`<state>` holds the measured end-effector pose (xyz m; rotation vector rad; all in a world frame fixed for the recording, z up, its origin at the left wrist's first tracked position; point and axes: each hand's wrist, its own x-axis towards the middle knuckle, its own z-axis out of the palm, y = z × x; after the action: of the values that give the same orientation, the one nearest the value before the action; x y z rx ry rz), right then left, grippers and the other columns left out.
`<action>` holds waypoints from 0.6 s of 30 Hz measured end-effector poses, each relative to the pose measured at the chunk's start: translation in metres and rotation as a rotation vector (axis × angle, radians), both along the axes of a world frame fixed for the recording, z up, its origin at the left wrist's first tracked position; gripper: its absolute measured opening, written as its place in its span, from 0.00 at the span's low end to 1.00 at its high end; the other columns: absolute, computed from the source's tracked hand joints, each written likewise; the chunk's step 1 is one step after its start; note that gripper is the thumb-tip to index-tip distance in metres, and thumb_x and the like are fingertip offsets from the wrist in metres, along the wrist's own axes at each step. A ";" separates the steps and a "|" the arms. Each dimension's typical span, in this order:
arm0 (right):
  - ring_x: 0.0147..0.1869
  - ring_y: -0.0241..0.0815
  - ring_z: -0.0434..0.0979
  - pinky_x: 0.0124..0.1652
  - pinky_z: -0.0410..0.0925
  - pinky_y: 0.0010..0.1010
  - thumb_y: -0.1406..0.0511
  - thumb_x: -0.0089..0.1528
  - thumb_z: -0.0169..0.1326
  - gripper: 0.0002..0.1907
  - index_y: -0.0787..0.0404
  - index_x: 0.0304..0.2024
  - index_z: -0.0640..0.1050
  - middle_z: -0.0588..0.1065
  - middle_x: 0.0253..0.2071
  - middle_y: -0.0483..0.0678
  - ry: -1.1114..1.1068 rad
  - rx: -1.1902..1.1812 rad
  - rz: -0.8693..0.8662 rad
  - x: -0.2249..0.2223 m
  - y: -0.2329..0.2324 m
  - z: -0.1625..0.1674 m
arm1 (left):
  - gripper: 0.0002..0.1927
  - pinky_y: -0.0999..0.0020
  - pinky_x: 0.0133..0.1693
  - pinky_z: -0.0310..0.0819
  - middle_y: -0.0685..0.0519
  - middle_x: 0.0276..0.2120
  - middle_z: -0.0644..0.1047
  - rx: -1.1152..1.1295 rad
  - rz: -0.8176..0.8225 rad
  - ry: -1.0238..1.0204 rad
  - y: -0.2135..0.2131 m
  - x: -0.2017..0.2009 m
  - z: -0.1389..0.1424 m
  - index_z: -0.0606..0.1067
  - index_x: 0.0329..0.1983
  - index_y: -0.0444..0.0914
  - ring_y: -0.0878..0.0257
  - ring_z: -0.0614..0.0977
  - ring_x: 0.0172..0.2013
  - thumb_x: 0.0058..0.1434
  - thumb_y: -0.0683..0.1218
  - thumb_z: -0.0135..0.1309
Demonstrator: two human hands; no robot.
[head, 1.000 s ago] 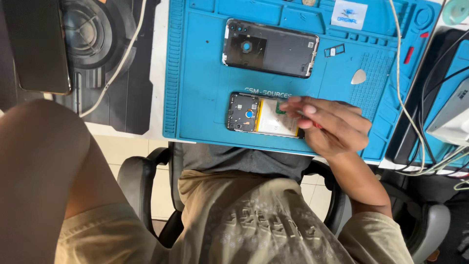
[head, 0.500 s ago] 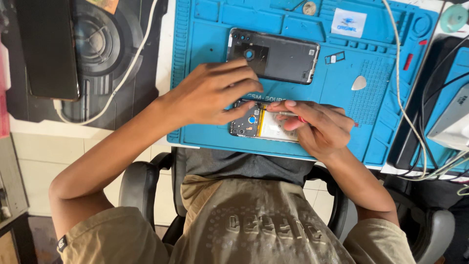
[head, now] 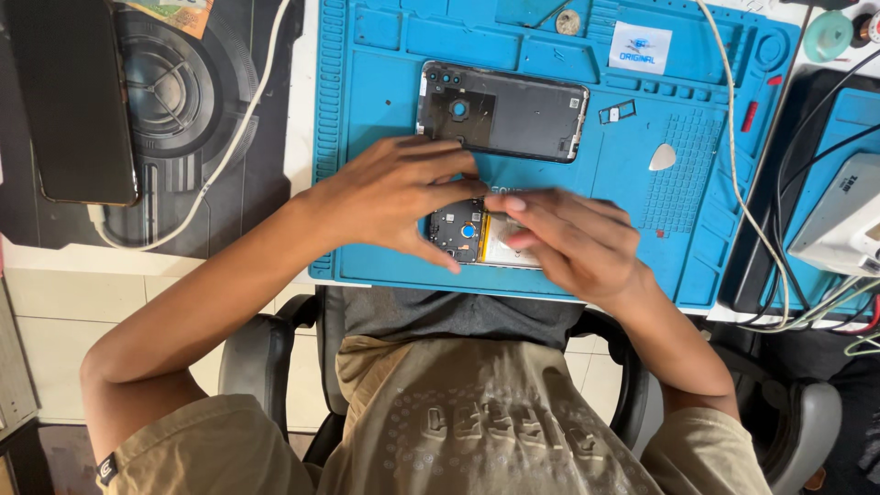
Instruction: The person disassembles a smartphone by prying off the back cover and using a screwdriver to remove internal screws. They handle the phone's battery, motherboard, and back cover while working on a blue mat.
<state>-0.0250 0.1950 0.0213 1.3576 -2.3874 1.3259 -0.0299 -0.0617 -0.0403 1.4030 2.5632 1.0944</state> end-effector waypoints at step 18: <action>0.51 0.57 0.83 0.42 0.78 0.41 0.71 0.57 0.63 0.21 0.73 0.51 0.77 0.82 0.42 0.57 0.235 0.117 -0.091 -0.019 -0.012 0.020 | 0.41 0.54 0.48 0.75 0.44 0.51 0.73 -0.094 0.035 0.038 0.010 0.003 0.000 0.76 0.52 0.34 0.49 0.78 0.52 0.44 0.66 0.68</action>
<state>-0.0444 0.1832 0.0418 1.3309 -2.3658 0.9597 -0.0269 -0.0520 -0.0400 1.3757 2.6372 0.9468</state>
